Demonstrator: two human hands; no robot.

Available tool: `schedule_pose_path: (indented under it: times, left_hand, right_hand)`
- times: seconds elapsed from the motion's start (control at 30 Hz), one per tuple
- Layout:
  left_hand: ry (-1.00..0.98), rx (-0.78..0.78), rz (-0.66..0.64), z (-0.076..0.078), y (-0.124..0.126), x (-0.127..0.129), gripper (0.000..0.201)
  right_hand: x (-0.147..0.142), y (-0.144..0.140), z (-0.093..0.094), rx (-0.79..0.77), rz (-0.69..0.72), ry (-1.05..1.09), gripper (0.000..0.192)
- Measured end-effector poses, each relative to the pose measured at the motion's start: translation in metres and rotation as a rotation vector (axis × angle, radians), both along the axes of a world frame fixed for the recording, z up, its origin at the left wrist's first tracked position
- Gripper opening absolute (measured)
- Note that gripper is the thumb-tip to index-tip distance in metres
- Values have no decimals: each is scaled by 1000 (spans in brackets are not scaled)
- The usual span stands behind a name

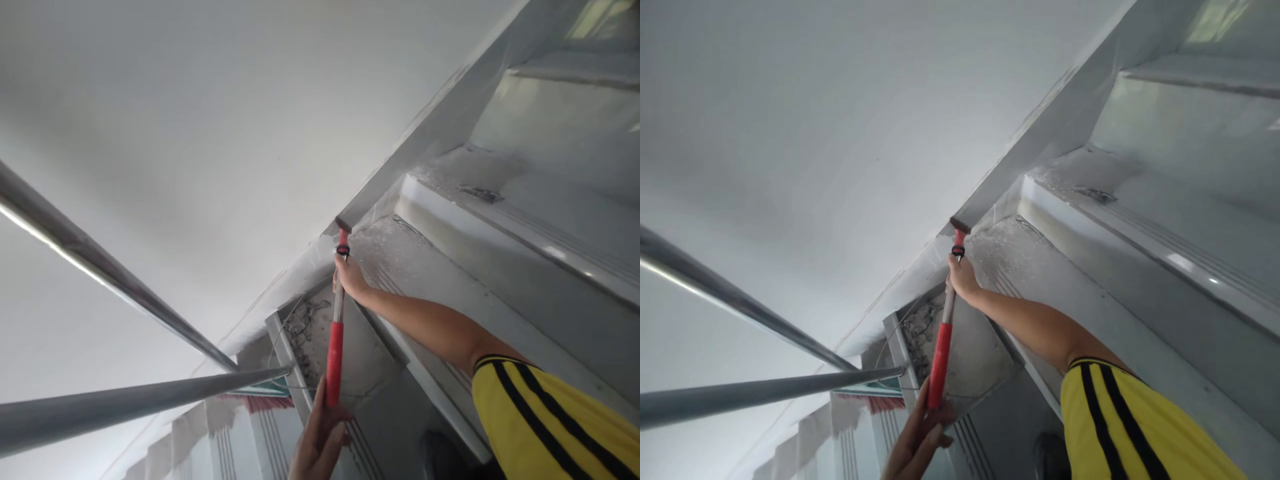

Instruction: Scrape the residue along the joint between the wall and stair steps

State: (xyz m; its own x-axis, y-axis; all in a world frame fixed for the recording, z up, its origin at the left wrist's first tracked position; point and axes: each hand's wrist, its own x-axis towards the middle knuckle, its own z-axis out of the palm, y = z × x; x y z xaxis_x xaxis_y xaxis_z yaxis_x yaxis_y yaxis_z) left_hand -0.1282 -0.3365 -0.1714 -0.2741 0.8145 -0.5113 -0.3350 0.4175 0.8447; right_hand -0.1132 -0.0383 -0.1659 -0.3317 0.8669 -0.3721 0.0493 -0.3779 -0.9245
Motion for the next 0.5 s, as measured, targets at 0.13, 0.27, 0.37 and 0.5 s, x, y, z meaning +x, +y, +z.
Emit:
schedule_pose_path:
  times: [0.13,0.27,0.37,0.5]
  left_hand:
    - [-38,-35,4,-1,6,-8,92]
    - [-49,-5,-88,-3,10,-9,87]
    - [-54,25,-100,-3,10,-8,88]
    - [-52,-6,-84,-2,7,-9,86]
  right_hand:
    - [0,3,0,8,-49,-12,32]
    - [7,9,0,18,6,-47,32]
    - [9,12,-2,28,-25,-40,32]
    - [5,4,-11,54,-3,-93,33]
